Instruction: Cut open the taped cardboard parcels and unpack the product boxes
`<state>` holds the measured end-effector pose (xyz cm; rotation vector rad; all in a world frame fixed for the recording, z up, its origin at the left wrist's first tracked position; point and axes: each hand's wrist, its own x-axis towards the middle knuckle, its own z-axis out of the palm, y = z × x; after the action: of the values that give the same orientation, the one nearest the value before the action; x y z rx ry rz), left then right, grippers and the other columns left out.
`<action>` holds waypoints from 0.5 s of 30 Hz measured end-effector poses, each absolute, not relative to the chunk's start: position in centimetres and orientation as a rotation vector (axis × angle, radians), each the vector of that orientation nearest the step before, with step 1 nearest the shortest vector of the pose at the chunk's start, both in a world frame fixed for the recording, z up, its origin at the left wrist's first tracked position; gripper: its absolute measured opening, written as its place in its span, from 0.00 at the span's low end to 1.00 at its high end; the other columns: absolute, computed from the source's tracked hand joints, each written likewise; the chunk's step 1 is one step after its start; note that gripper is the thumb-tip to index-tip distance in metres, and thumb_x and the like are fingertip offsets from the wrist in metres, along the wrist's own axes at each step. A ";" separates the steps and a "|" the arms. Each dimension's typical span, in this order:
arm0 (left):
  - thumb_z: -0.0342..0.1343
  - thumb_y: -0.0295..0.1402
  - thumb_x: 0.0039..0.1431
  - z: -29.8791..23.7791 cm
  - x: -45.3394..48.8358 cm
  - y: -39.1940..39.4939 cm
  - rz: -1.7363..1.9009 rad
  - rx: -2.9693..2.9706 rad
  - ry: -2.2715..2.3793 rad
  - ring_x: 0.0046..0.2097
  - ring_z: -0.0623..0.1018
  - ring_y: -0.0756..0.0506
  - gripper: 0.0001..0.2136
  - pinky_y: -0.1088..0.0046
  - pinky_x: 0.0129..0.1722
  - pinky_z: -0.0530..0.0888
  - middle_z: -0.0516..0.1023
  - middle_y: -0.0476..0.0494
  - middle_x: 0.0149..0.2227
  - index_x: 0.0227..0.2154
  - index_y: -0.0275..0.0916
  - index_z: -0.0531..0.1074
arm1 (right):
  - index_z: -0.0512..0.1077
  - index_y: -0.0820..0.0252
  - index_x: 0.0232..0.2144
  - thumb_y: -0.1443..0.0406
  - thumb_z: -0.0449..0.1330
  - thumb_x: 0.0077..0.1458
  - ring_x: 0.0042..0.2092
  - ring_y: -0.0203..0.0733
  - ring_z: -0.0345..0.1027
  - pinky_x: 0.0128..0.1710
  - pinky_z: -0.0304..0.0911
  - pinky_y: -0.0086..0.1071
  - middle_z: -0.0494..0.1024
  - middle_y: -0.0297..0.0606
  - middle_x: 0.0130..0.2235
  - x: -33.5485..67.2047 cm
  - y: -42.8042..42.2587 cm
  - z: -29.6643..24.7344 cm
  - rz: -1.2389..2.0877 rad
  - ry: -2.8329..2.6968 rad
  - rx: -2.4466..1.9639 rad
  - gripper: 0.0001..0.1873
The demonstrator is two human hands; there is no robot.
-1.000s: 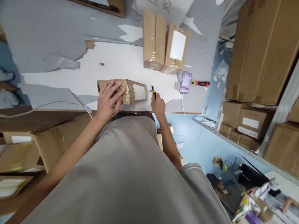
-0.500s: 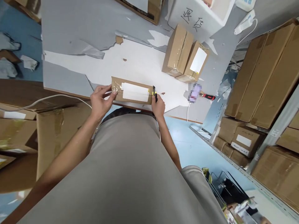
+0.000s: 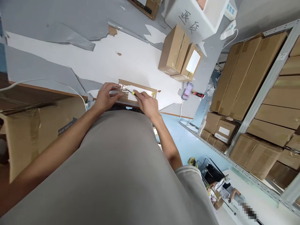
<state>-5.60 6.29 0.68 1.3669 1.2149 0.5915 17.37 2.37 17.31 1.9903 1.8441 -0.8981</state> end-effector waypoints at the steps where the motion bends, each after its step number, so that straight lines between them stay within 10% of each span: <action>1: 0.70 0.46 0.66 0.5 -5.7 6.3 0.596 1.363 1.201 0.61 0.85 0.35 0.21 0.52 0.60 0.91 0.77 0.36 0.63 0.58 0.44 0.80 | 0.66 0.44 0.85 0.60 0.45 0.88 0.63 0.52 0.82 0.58 0.75 0.35 0.83 0.44 0.68 16.6 3.1 17.5 -0.887 1.869 1.897 0.31; 15: 0.73 0.55 0.66 -0.5 -5.5 6.0 0.671 1.314 1.118 0.60 0.85 0.34 0.24 0.50 0.61 0.91 0.77 0.34 0.62 0.55 0.45 0.81 | 0.64 0.50 0.84 0.74 0.45 0.82 0.62 0.55 0.82 0.59 0.76 0.42 0.81 0.54 0.69 13.7 5.7 17.2 -0.664 1.875 1.540 0.36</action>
<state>-5.53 6.02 -0.52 1.3142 1.1181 0.6708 13.72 5.71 17.18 1.5398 1.8749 -0.6642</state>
